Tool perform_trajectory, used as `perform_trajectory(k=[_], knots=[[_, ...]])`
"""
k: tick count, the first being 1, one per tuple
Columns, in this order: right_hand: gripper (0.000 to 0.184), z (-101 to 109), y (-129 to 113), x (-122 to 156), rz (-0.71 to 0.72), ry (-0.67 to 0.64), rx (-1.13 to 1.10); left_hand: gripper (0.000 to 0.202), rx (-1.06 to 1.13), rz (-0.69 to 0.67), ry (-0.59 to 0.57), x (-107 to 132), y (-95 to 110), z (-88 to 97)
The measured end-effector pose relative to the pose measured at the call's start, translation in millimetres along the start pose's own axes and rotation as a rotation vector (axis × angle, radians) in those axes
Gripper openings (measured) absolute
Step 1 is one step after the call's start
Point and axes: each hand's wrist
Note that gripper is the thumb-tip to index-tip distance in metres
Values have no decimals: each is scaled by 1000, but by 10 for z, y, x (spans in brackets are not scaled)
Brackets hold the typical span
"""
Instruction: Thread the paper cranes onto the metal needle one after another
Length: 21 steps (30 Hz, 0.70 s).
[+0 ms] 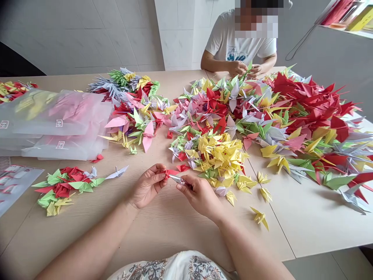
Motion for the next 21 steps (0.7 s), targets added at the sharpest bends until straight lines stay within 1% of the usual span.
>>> perform_trajectory(k=[15,21], knots=[[23,-47,50,10,23,35,121,20,-36,-13,-8,19,-3,-24],[26,-14,28,17,13,36,162,17,-53,-14,-9,24,6,-29]])
Point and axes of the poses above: each hand's wrist, its own x-axis away from the middle knuckle, its own z-axis out of the back of the hand, y = z × x, and after that the axes turned 5 degrees about y, right-handed
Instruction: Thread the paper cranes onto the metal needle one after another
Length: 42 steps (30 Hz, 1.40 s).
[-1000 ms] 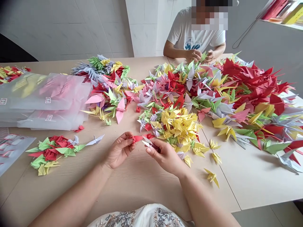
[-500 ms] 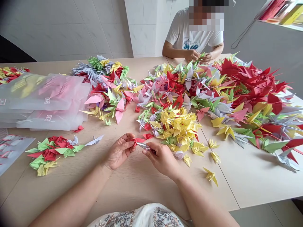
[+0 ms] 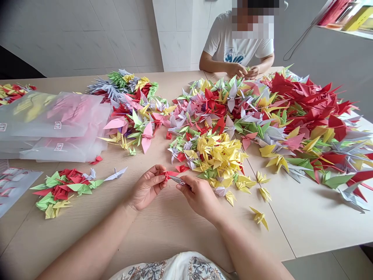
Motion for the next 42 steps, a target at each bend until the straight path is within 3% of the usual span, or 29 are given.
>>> perform_trajectory(k=[7,14,22,27,31,35,37,39,42], knots=[[21,-3,10,14,-1,-24,-7,16,-15,1,8,-18,-12,15],[24,18,3,-21,-40,42,-54,18,-79,-18,0,-12,-15,14],[27,-15,101,-74,-98,143,-134,8,-366,-179,54,53,13,-55],[29,-77,154,-106,-80,117,-210,14,-678,-288,149,248,214,-25],[30,-130,133,-95,-54,58,-255,14,-930,-324,270,526,439,218],[29,-167,119,-70,-38,28,-286,14,-1191,-351,481,841,597,534],[29,-174,121,-66,-35,26,-292,12,-1381,-444,629,934,649,624],[28,-177,122,-67,-34,29,-290,15,-1590,-586,708,936,687,639],[29,-174,121,-69,-31,42,-279,20,-1691,-714,658,732,722,557]])
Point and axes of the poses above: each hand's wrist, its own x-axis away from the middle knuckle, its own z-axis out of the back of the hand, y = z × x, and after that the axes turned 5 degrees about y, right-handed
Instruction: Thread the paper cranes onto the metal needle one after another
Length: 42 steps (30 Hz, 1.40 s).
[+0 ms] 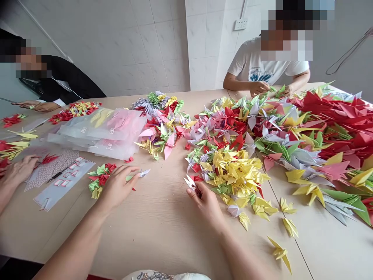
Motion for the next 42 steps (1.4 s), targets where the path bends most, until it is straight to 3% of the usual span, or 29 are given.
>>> perform_trajectory(k=[6,10,13,18,22,24,27,33,42], knots=[[30,13,-5,-3,18,28,8,27,99,-3,-32,-550,118,-498],[29,33,-15,-12,18,42,-4,14,207,36,-48,-689,135,-630],[29,52,-48,-3,22,41,-44,11,352,31,-88,-565,270,-592],[29,55,-131,57,34,3,-123,16,637,27,-176,-147,648,-521],[29,47,-161,78,35,6,-156,29,908,154,-209,71,839,-548],[30,57,-161,68,30,14,-162,25,1005,199,-222,105,864,-566],[30,80,-160,45,25,6,-158,12,1022,163,-256,96,829,-585],[25,73,-194,50,51,-70,-88,13,1063,142,-395,60,726,-612],[22,53,-184,71,88,-130,160,11,1194,206,-447,62,720,-622]])
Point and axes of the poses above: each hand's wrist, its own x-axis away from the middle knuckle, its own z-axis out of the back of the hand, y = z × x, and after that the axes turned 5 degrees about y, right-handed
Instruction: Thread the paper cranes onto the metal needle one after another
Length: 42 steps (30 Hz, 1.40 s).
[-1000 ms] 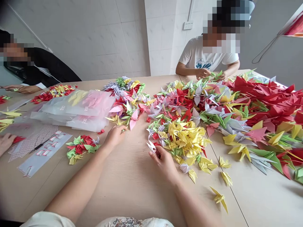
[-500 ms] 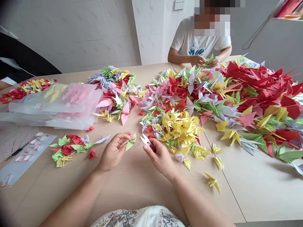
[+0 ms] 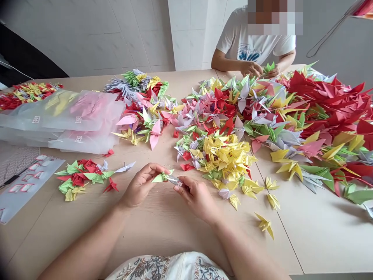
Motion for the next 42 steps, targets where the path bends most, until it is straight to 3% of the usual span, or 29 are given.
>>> perform_trajectory(k=[10,18,42], knots=[[22,-27,19,-13,-22,43,-90,17,186,142,-14,9,-48,0],[22,-17,4,-2,-26,49,-86,16,-3,-9,-16,34,22,-22],[21,-17,1,27,26,-28,152,34,-374,-158,-37,67,-34,6]])
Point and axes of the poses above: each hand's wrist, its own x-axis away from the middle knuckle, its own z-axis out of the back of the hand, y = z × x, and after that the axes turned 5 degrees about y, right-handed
